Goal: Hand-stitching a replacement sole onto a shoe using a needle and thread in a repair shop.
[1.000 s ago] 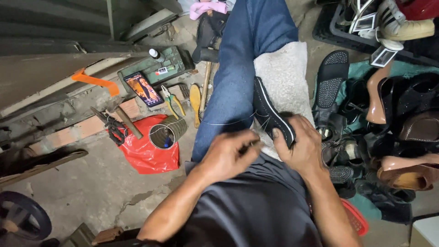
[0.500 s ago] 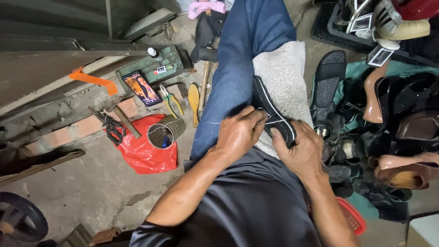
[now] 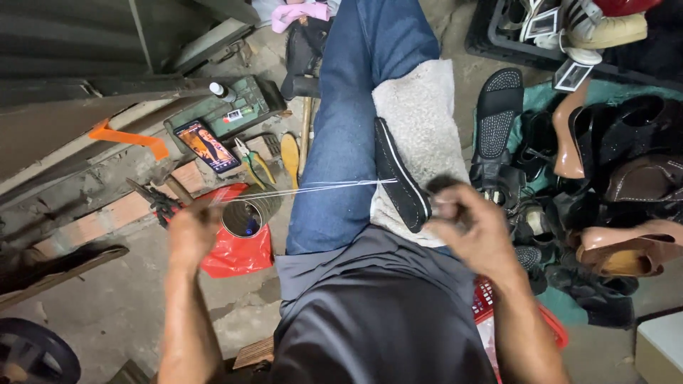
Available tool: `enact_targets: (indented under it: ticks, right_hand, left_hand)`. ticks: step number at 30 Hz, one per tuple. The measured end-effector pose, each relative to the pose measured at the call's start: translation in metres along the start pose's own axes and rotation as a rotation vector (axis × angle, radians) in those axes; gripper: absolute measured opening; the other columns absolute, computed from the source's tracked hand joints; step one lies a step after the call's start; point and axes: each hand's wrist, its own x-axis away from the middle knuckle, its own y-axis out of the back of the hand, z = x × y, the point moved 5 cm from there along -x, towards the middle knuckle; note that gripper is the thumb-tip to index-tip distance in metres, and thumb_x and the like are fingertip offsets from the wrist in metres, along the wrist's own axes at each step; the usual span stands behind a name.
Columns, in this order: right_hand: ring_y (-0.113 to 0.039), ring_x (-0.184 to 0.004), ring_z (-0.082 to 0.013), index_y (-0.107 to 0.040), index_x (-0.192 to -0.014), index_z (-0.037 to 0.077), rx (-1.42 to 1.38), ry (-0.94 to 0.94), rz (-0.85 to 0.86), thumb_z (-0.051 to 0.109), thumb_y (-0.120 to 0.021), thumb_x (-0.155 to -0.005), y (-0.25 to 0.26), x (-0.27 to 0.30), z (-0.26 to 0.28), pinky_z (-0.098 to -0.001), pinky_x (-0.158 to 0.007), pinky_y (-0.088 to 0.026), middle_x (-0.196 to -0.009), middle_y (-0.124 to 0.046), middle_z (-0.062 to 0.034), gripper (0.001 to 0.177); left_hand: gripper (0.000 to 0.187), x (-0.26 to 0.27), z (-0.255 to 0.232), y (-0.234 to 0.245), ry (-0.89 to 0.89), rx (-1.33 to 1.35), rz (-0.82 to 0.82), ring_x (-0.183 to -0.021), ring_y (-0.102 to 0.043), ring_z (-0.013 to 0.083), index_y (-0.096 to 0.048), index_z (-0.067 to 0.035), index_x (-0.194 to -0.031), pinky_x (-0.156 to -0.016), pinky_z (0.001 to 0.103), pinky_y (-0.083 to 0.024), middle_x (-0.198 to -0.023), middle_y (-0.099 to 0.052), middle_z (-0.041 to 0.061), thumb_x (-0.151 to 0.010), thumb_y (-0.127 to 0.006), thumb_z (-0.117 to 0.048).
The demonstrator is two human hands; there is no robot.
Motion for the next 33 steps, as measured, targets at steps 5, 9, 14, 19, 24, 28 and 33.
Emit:
enact_targets:
  ticks: [5,9,14,19,24,28,33]
  right_hand:
    - [-0.049,-0.075,-0.0128,-0.06,-0.094,0.003,0.057,-0.02,-0.416,0.004,-0.074,-0.109,0.061,-0.002,-0.004,-0.0268,-0.07,-0.042,-0.08,-0.057,-0.0059,0.02]
    - [-0.051,-0.128,-0.0408,-0.065,-0.112,-0.007,0.574,0.113,-0.35,0.012,-0.076,-0.101,0.063,-0.015,0.028,-0.0525,-0.105,-0.044,-0.133,-0.055,-0.0266,0.024]
    - [-0.046,-0.133,-0.0475,-0.065,-0.13,0.0,0.546,0.346,-0.168,0.01,-0.073,-0.098,0.013,-0.023,0.059,-0.0581,-0.112,-0.036,-0.138,-0.056,-0.0258,0.034]
    - [-0.031,-0.148,-0.0444,-0.067,-0.123,0.006,0.594,0.431,0.079,-0.013,-0.069,-0.075,-0.021,-0.03,0.073,-0.0598,-0.118,-0.032,-0.147,-0.053,-0.0192,0.051]
    - [-0.061,-0.127,-0.0413,-0.056,-0.068,0.005,-0.349,0.192,-0.005,0.017,-0.052,-0.104,0.0,-0.019,0.059,-0.0489,-0.107,-0.045,-0.114,-0.068,-0.0273,0.039]
    - [-0.066,-0.073,-0.0401,-0.048,-0.07,0.003,-0.711,0.21,0.007,0.022,-0.044,-0.106,0.014,-0.015,0.019,-0.0464,-0.078,-0.051,-0.069,-0.057,-0.0284,0.041]
    - [-0.056,-0.124,-0.056,-0.051,-0.134,-0.01,0.107,0.248,0.283,0.029,-0.083,-0.079,-0.014,-0.027,0.066,-0.0651,-0.101,-0.043,-0.131,-0.06,-0.0336,0.075]
  left_hand:
    - [0.038,-0.041,0.206,-0.04,0.448,-0.334,-0.093,-0.1,-0.073,0.0407,-0.078,-0.02,-0.116,-0.083,0.053,-0.057,-0.106,-0.078,0.016,-0.102,-0.055,-0.047]
    - [0.045,-0.035,0.205,-0.07,0.553,-0.343,0.061,-0.107,-0.071,0.0404,-0.076,-0.001,-0.116,-0.088,0.05,-0.057,-0.118,-0.075,0.02,-0.101,-0.055,-0.038]
    - [0.035,-0.018,0.045,-0.068,0.162,-0.152,-0.149,-0.109,-0.069,0.0423,-0.068,-0.018,-0.129,-0.094,0.054,-0.054,-0.11,-0.075,0.021,-0.097,-0.063,-0.03]
    - [0.009,0.033,-0.116,-0.049,-0.529,0.04,-0.574,-0.088,-0.069,0.0358,-0.072,-0.013,-0.098,-0.073,0.046,-0.056,-0.087,-0.065,0.011,-0.09,-0.075,-0.015]
    - [0.043,0.059,-0.203,-0.079,-0.803,0.151,-0.137,-0.101,-0.072,0.0335,-0.062,-0.013,-0.137,-0.072,0.051,-0.061,-0.109,-0.071,0.011,-0.097,-0.065,-0.027]
    - [0.022,0.062,-0.214,-0.095,-0.755,0.339,0.066,-0.083,-0.076,0.0297,-0.071,-0.017,-0.113,-0.07,0.046,-0.061,-0.081,-0.074,0.002,-0.091,-0.066,-0.016]
    - [0.017,0.073,-0.227,-0.084,-0.789,0.509,0.0,-0.066,-0.073,0.0288,-0.072,-0.015,-0.107,-0.06,0.035,-0.057,-0.062,-0.063,0.002,-0.093,-0.064,-0.011]
